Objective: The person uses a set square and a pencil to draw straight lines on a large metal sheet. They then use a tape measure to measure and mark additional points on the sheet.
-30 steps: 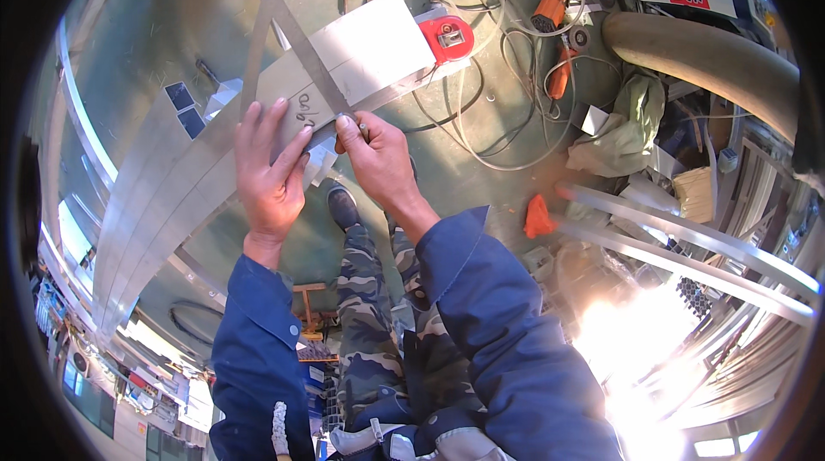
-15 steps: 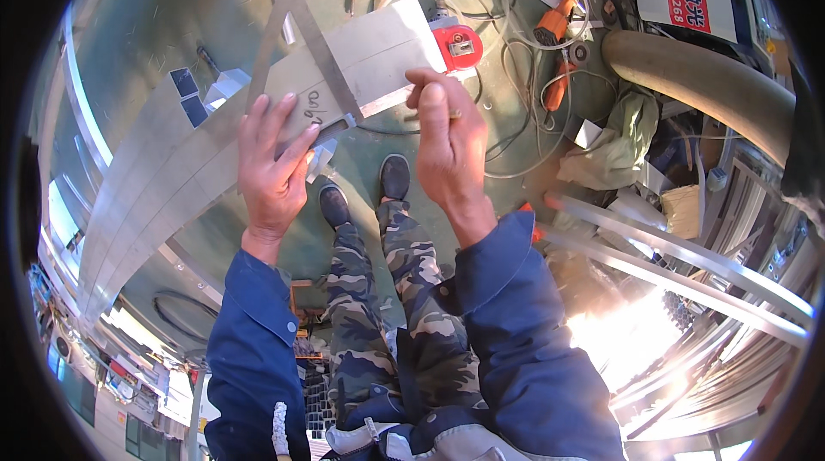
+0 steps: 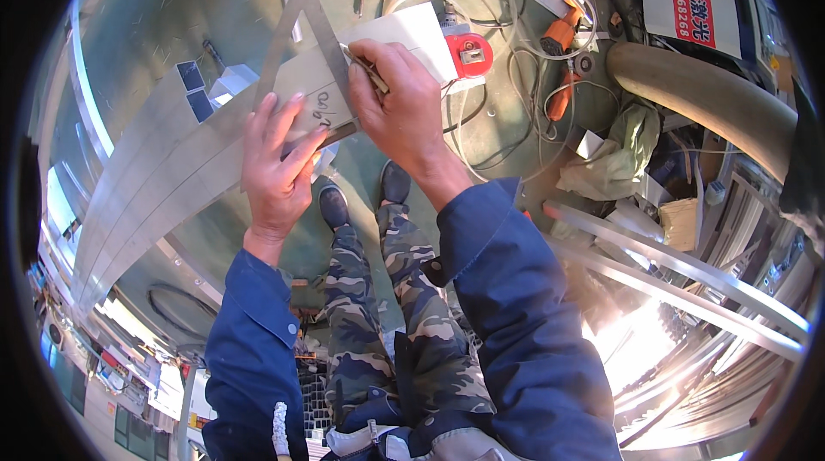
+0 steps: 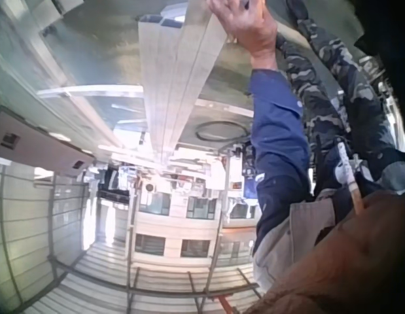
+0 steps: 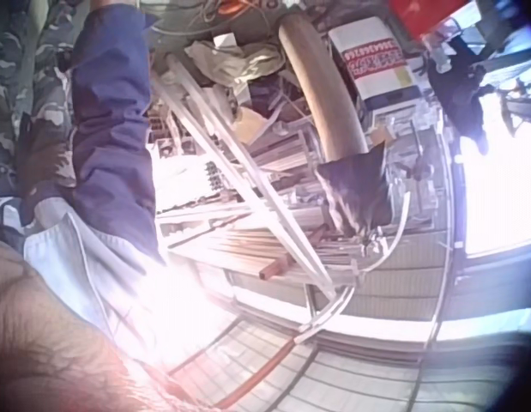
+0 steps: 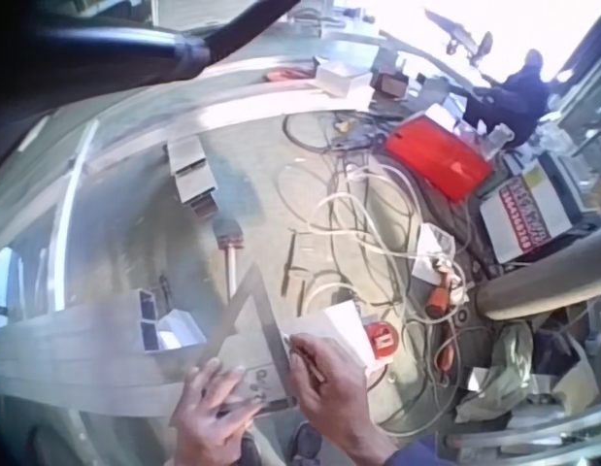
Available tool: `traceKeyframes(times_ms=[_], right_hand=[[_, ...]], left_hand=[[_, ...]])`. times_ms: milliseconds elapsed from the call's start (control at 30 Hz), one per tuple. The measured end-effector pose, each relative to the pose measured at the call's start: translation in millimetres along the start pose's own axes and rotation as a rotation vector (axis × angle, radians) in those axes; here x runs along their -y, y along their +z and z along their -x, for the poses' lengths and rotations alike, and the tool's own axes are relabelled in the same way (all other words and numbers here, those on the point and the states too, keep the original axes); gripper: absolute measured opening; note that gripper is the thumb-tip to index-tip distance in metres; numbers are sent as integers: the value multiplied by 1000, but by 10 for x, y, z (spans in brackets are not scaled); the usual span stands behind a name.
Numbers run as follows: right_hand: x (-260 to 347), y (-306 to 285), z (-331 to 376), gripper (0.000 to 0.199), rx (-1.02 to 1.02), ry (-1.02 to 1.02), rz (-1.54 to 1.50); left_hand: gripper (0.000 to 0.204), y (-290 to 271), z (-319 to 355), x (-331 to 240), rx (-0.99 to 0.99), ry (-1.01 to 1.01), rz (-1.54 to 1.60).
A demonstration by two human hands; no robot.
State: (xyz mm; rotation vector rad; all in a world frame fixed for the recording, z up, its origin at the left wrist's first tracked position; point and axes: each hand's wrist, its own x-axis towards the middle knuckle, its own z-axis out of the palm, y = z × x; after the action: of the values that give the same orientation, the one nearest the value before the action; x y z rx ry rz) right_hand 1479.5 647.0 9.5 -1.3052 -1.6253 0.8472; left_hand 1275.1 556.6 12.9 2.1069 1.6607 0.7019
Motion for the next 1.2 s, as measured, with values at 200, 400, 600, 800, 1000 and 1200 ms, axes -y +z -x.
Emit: traceKeyframes(times_ms=[200, 400, 600, 800, 1000, 1200], right_hand=[[-22, 28, -49, 20, 25, 46, 32], [-60, 31, -55, 18, 50, 14, 60], [-73, 0, -47, 18, 38, -32, 51], [-14, -157, 7, 15, 129, 2, 78], [44, -373, 224, 14, 215, 95, 83], [111, -573, 407, 13, 299, 62, 122]], left_hand=[[40, -5, -15, -9, 0, -3, 0], [42, 8, -3, -1, 2, -10, 0], [40, 16, -18, -15, -8, -9, 14], [40, 21, -12, -9, -19, -4, 9], [38, 44, -12, -9, -29, -11, 26], [38, 53, -4, -16, -37, -26, 31]])
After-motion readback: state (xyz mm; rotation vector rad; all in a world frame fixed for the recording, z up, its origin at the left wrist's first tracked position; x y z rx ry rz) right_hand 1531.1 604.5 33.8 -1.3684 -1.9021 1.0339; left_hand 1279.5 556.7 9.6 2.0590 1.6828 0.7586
